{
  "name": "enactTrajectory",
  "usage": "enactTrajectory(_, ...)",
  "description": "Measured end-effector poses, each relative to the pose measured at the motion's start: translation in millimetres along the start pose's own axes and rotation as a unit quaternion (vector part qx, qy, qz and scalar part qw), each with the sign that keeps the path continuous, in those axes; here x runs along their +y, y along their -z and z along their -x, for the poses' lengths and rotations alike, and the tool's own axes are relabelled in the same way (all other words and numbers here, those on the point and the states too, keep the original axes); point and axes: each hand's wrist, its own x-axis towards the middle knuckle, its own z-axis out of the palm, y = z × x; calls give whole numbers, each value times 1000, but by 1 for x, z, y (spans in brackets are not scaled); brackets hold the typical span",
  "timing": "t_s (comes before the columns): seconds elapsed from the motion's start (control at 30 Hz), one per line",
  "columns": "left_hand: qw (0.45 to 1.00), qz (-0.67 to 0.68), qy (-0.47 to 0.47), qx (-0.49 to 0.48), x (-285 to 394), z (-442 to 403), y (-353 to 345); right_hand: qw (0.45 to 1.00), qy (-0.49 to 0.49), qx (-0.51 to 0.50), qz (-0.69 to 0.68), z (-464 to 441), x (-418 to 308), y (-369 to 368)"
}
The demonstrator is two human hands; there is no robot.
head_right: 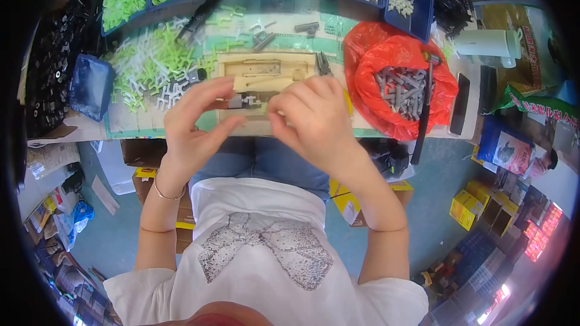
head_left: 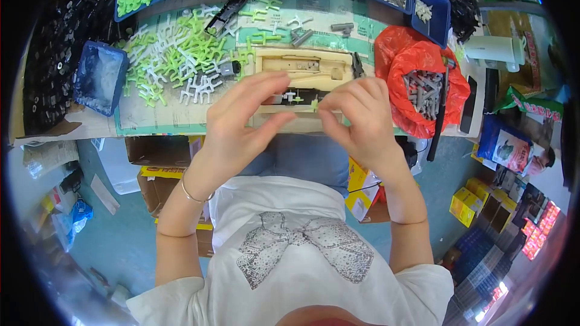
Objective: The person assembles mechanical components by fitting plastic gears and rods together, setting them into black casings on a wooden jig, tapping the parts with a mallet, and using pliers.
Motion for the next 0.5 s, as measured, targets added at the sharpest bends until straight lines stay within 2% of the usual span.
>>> enactTrajectory(0.03, 988, -143, -57, 10, -5, 3, 2, 1000, -4, -2, -2, 2, 5, -5)
enactTrajectory(0.1, 983, -170, -66, 11, -12, 10, -2, 999, 27, -30, 32, 3, 15, -14)
enactTrajectory(0.17, 946, -289, -143, -18, -18, 14, -5, 998, 31, -48, 38, 0, 18, -16)
enactTrajectory(0.27, 918, -349, -186, -26, -24, 17, -12, 994, 38, -92, 45, -6, 21, -17)
enactTrajectory(0.5, 913, -357, -192, -36, -34, 24, -23, 986, 42, -161, 30, -16, 19, -15)
